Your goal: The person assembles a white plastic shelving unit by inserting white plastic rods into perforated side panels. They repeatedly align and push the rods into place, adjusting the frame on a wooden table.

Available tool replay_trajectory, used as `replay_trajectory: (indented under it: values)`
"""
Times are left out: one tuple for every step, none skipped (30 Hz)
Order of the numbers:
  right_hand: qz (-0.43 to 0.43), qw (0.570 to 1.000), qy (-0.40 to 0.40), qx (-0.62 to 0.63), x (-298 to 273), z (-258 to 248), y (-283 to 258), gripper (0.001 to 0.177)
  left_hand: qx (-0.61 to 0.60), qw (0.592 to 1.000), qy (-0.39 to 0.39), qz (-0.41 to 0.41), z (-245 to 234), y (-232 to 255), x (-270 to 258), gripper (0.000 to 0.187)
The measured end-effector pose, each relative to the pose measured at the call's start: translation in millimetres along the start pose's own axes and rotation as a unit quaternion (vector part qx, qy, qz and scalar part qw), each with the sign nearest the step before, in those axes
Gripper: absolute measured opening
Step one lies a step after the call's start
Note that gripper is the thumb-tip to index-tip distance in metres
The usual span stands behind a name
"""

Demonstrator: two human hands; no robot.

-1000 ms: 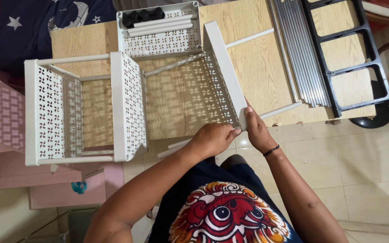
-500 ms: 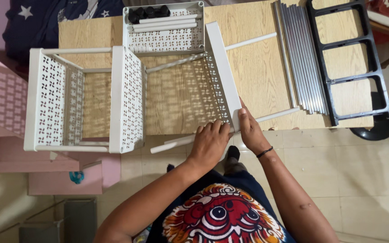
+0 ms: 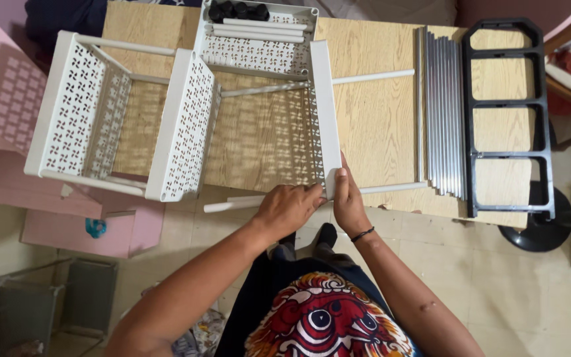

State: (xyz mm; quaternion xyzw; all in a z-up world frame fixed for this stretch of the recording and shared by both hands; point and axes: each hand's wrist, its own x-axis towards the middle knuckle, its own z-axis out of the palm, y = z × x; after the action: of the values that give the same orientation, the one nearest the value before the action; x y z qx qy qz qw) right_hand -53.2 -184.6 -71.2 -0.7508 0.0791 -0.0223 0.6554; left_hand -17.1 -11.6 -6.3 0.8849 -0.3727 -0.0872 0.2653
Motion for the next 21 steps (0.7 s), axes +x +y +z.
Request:
replay_trajectory:
  values:
    - [-0.004, 1.000, 0.000, 0.003, 1.0, 0.1, 0.0, 0.060, -0.008, 1.000, -0.011, -0.003, -2.5, -1.1, 1.1, 0.022]
    - [0.001, 1.000, -0.002, 0.002, 1.5, 0.1, -0.4, 0.061, -0.010, 1.000, -0.019, -0.006, -4.4, -1.8, 2.8, 0.022]
    - [0.005, 1.000, -0.002, 0.002, 1.4, 0.7, -0.7, 0.062, -0.013, 1.000, -0.026, -0.008, -5.7, -2.9, 3.8, 0.022]
    - [0.009, 1.000, -0.003, 0.002, 1.1, 1.1, -1.5, 0.063, -0.015, 0.999, -0.034, -0.011, -6.2, -3.1, 3.7, 0.022]
    - [0.009, 1.000, -0.009, -0.002, 1.4, 0.4, -3.1, 0.063, -0.016, 0.999, -0.036, -0.013, -6.6, -2.5, 4.6, 0.022]
    - [0.009, 1.000, -0.015, -0.006, 1.4, -0.7, -5.2, 0.064, -0.018, 0.999, -0.038, -0.016, -7.0, -1.9, 5.4, 0.023]
    - [0.008, 1.000, -0.021, -0.010, 2.2, -1.7, -7.6, 0.065, -0.020, 0.999, -0.038, -0.018, -7.7, -1.9, 6.0, 0.023]
    - [0.010, 0.999, -0.027, -0.019, 2.5, -3.0, -10.0, 0.066, -0.017, 0.999, -0.037, -0.020, -8.1, -1.5, 5.7, 0.024]
    - [0.011, 0.999, -0.034, -0.027, 2.8, -4.4, -11.8, 0.067, -0.014, 0.999, -0.035, -0.023, -8.3, -0.3, 4.5, 0.025]
    - [0.011, 0.999, -0.040, -0.035, 3.2, -5.5, -13.3, 0.068, -0.010, 0.999, -0.033, -0.026, -8.5, 1.0, 3.1, 0.026]
    - [0.024, 0.998, -0.044, -0.046, 4.0, -7.0, -14.5, 0.069, 0.003, 1.000, -0.015, -0.013, -8.6, 2.6, 1.9, 0.026]
    - [0.036, 0.997, -0.047, -0.057, 4.8, -8.4, -15.3, 0.070, 0.017, 1.000, 0.004, 0.000, -8.7, 4.6, 0.2, 0.027]
    - [0.047, 0.995, -0.050, -0.067, 5.7, -9.6, -15.4, 0.071, 0.031, 0.999, 0.022, 0.013, -9.2, 6.4, -1.9, 0.029]
    - [0.038, 0.995, -0.057, -0.075, 6.5, -11.3, -15.2, 0.071, 0.050, 0.998, 0.040, 0.015, -10.1, 8.4, -5.8, 0.029]
    - [0.029, 0.994, -0.065, -0.082, 7.0, -12.9, -14.8, 0.071, 0.069, 0.996, 0.057, 0.015, -11.4, 10.4, -12.0, 0.030]
    - [0.020, 0.993, -0.072, -0.090, 8.6, -15.4, -14.0, 0.072, 0.088, 0.993, 0.074, 0.016, -12.8, 11.4, -17.2, 0.031]
    - [0.028, 0.992, -0.084, -0.094, 10.1, -18.4, -12.1, 0.072, 0.098, 0.992, 0.077, -0.001, -13.7, 11.0, -21.7, 0.031]
    - [0.036, 0.990, -0.096, -0.099, 12.2, -21.7, -10.1, 0.073, 0.109, 0.991, 0.080, -0.019, -14.5, 9.6, -26.3, 0.030]
    - [0.046, 0.988, -0.108, -0.104, 14.1, -24.6, -8.8, 0.074, 0.119, 0.989, 0.082, -0.037, -15.4, 7.8, -32.3, 0.029]
    - [0.048, 0.987, -0.113, -0.106, 16.8, -27.5, -7.9, 0.073, 0.127, 0.986, 0.095, -0.043, -16.7, 4.8, -38.8, 0.028]
    - [0.050, 0.986, -0.117, -0.108, 19.4, -30.6, -7.2, 0.074, 0.135, 0.984, 0.107, -0.047, -18.2, 0.9, -45.4, 0.027]
